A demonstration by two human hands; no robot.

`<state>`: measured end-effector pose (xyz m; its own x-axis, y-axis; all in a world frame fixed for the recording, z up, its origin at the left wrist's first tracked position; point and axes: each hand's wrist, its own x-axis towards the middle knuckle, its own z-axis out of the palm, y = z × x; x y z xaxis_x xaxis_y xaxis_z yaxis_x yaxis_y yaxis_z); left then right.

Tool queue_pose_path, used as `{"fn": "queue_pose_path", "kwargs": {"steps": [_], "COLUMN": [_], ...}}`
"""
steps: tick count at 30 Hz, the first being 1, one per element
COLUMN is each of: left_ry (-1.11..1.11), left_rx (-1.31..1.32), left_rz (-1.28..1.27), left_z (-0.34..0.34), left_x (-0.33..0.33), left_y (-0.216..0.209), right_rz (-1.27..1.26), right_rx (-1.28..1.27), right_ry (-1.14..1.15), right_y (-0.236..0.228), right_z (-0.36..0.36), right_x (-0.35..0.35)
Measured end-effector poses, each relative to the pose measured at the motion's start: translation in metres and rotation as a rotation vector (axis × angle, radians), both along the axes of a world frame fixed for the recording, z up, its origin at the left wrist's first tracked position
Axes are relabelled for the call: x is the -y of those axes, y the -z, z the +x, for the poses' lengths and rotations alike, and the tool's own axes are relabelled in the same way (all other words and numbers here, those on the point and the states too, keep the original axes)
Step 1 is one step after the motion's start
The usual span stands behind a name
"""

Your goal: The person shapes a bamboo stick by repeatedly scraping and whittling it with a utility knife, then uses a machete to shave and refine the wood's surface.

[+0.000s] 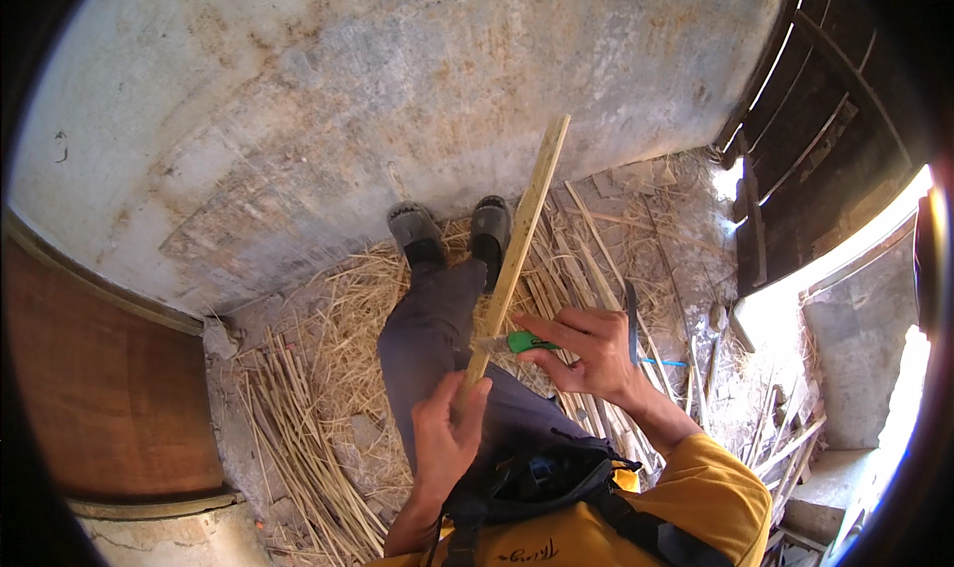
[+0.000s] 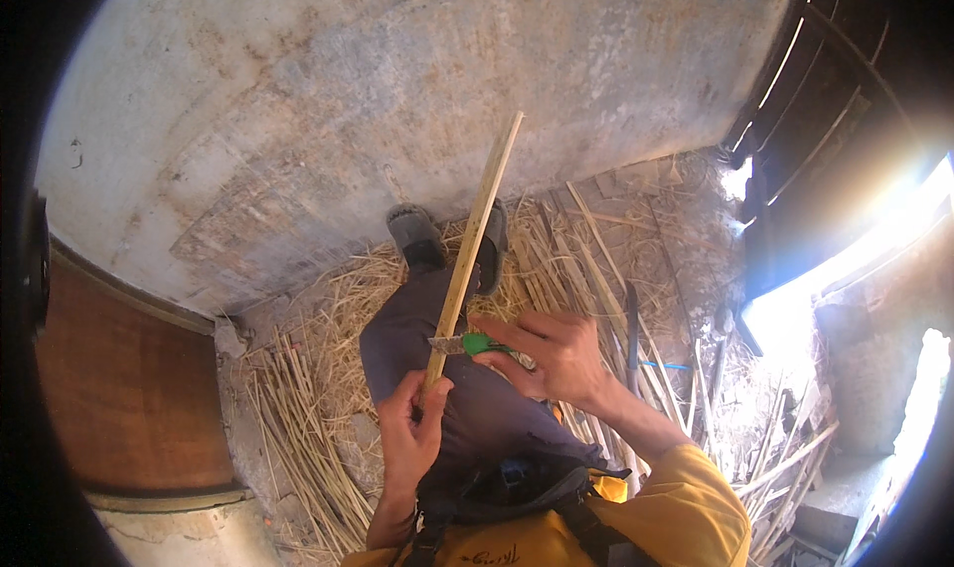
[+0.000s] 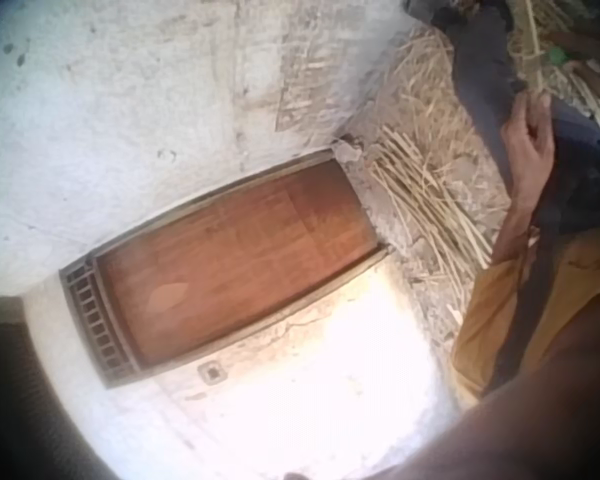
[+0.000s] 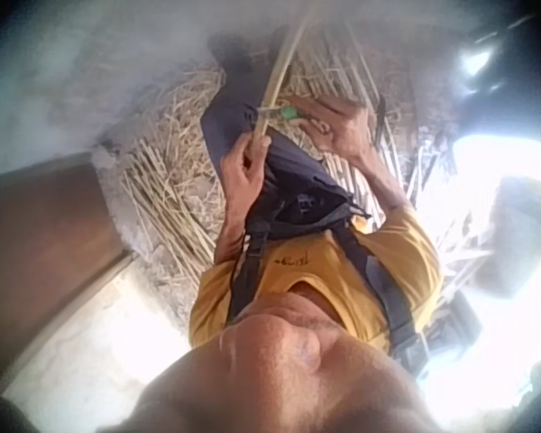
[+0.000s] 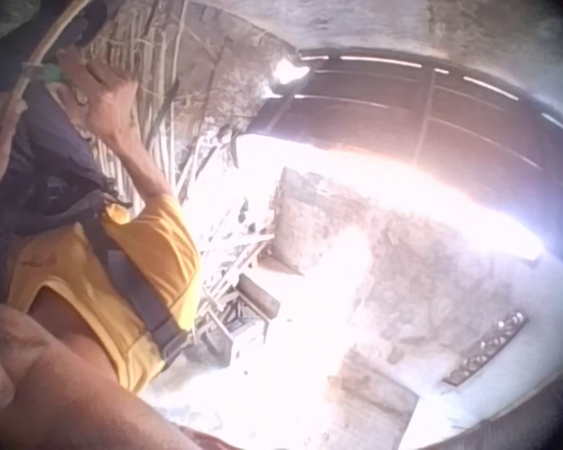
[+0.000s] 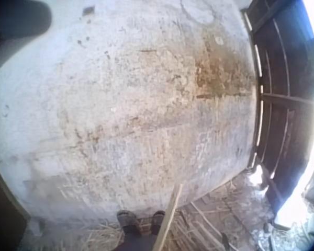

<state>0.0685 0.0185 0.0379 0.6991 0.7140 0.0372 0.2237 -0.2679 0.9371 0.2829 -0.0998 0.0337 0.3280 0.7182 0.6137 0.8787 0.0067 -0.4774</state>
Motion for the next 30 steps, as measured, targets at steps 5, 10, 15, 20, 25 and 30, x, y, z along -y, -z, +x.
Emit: {"fn": "queue_pose_path", "kwargs": {"steps": [5,10,15,20,25,30], "left_ry": [0.044,0.037,0.014,0.000,0.035,0.055], "left_rx": [-0.061,-0.052,-0.091,-0.140,-0.137,-0.212], "left_rz": [-0.020,-0.058,-0.073,-0.050,-0.149,-0.315], "left_z": [-0.012,-0.025,-0.032,-0.038,-0.047,-0.073], "left_x": [0.011,-0.001,0.001,0.001,0.005,0.012], "left_y": [0.015,0.027,0.022,0.025,0.035,0.032], "right_rz": [0.133,0.141,0.087,0.076,0.173,-0.061], "right_rx": [-0.178,-0.201,-0.177,-0.136,-0.154,-0.411], "right_ry": [0.348,0.241,0.183,0.150,0.350,0.675], "right_y": [-0.007,0.002,0.000,0.012,0.036,0.055], "right_z": [0.052,0.065,0.072,0.082,0.112,0.199], "right_x": [-0.006,-0.012,-0.016,-0.022,-0.035,-0.014]}}
